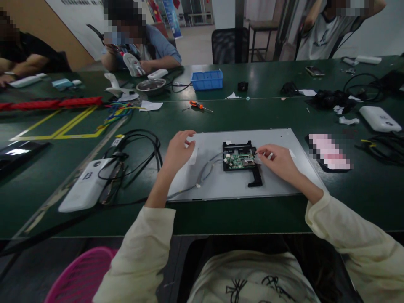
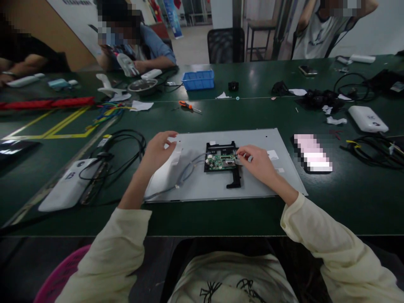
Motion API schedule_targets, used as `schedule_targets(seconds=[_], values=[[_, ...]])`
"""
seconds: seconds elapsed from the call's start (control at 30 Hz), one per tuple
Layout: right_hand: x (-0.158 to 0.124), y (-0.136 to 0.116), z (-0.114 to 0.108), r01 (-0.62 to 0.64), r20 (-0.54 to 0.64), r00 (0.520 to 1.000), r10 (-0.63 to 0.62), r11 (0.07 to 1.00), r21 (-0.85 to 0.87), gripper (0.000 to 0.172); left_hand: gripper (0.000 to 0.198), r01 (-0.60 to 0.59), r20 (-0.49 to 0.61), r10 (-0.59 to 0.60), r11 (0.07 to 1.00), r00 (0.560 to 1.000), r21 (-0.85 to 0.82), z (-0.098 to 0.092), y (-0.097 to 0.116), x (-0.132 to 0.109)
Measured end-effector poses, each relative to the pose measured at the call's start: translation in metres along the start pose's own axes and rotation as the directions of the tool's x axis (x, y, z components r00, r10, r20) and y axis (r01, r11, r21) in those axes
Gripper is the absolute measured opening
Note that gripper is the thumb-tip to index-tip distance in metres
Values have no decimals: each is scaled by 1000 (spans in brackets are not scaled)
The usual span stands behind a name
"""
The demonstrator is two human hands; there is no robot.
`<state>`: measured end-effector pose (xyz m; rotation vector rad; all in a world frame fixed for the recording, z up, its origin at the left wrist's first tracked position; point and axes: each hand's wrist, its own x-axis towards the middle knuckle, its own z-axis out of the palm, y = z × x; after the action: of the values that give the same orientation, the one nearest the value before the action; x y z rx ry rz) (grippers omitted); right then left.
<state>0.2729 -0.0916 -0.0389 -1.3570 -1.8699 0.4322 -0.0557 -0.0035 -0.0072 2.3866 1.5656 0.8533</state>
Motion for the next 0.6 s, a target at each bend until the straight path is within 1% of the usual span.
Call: schedule_targets(seconds=[0.03,0.1,0.2,0.33,0.43,0.53,0.6], values=[[0,0,0,17,9,1000,-17,1000,-18,14,35,35,-18,-35,999,999,-9,5,-11,0],[-1,0,1,44,31,999,-43,998,-44,14,40,92,-11,-92,996,996,-20,14,-26,0],[-1,1,3,59,62,997,-56,997,-55,15,45,117,30,-116,993,993,-19,25,-36,-1],[-2,1,5,75,72,995,-70,995,-66,15,39,125,47,-124,992,991,-22,31,-38,1],[-2,1,5,83,81,994,-77,994,-76,16,27,122,21,-122,992,992,-16,31,-37,3],[-3,2,4,91,87,993,-83,992,-87,16,18,130,-49,-131,991,990,-25,23,-32,3],[-3,1,4,92,83,993,-84,992,-91,16,16,145,-120,-155,985,981,-88,13,-24,1]])
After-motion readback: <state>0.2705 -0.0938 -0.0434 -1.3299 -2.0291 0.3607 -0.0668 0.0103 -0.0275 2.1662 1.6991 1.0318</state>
